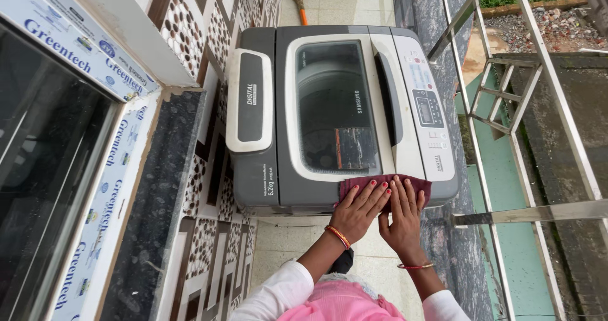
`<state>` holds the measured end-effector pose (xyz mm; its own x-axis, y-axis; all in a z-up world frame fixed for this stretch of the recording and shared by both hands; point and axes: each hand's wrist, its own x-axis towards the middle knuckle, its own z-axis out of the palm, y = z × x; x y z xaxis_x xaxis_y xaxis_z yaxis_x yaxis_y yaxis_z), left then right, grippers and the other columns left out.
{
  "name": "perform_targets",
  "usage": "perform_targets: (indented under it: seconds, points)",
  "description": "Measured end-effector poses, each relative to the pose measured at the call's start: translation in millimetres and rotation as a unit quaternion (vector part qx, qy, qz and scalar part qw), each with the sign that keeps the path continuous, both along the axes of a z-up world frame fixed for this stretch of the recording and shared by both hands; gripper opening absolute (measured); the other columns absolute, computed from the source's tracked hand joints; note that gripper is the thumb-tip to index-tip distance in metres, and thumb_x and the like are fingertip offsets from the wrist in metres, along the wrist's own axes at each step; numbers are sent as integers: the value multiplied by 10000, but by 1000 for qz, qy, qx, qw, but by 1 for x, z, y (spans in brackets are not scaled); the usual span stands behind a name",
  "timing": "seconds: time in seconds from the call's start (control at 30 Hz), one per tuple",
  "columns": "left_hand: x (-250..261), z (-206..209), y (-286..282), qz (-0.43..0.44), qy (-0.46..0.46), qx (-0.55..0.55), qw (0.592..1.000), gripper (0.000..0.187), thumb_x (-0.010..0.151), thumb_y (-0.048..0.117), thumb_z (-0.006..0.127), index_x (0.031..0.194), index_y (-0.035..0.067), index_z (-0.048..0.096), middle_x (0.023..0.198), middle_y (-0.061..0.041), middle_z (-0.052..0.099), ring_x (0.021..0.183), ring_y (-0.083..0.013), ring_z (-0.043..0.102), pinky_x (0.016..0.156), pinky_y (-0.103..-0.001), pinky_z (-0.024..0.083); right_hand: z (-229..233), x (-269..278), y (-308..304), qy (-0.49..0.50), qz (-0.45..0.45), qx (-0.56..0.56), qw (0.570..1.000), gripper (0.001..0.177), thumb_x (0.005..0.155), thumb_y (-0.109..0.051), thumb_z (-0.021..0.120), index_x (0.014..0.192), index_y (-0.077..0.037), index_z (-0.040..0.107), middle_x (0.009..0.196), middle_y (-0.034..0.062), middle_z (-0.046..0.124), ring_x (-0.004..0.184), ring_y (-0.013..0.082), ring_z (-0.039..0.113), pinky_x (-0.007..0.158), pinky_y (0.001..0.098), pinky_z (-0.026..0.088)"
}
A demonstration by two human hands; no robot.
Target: The person cleans a washing machine by wiping the top lid and control panel with a cloth, opening the lid to wipe the inner rim and underside of the lid, and wiping the exterior sides.
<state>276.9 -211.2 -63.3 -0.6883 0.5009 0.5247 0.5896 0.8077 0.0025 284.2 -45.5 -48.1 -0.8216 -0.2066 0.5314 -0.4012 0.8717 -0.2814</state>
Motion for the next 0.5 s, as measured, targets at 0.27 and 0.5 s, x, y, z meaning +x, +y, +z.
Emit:
perform_targets:
  seconds: [0.27, 0.5]
  points:
    - [28, -14, -118, 91, 58, -7, 994, 562, 1069, 213, 474, 1626, 237, 398, 1678, 39, 372, 1535, -150, 359, 1282, -424, 165, 11, 15, -107, -18, 86, 26, 996, 741, 819, -142, 622, 1514, 13, 420, 1616, 165, 398, 1550, 339, 286, 1271, 565, 94]
    - [52, -36, -215, 144, 55, -42, 987, 632, 1034, 179, 525, 1637, 269, 359, 1701, 76, 310, 1567, -127, 289, 1287, -435, 146, 31, 30, -195, -72, 169, 74, 980, 905, 710, -200, 639, 1539, 18, 349, 1643, 183, 307, 1552, 352, 221, 1248, 563, 86]
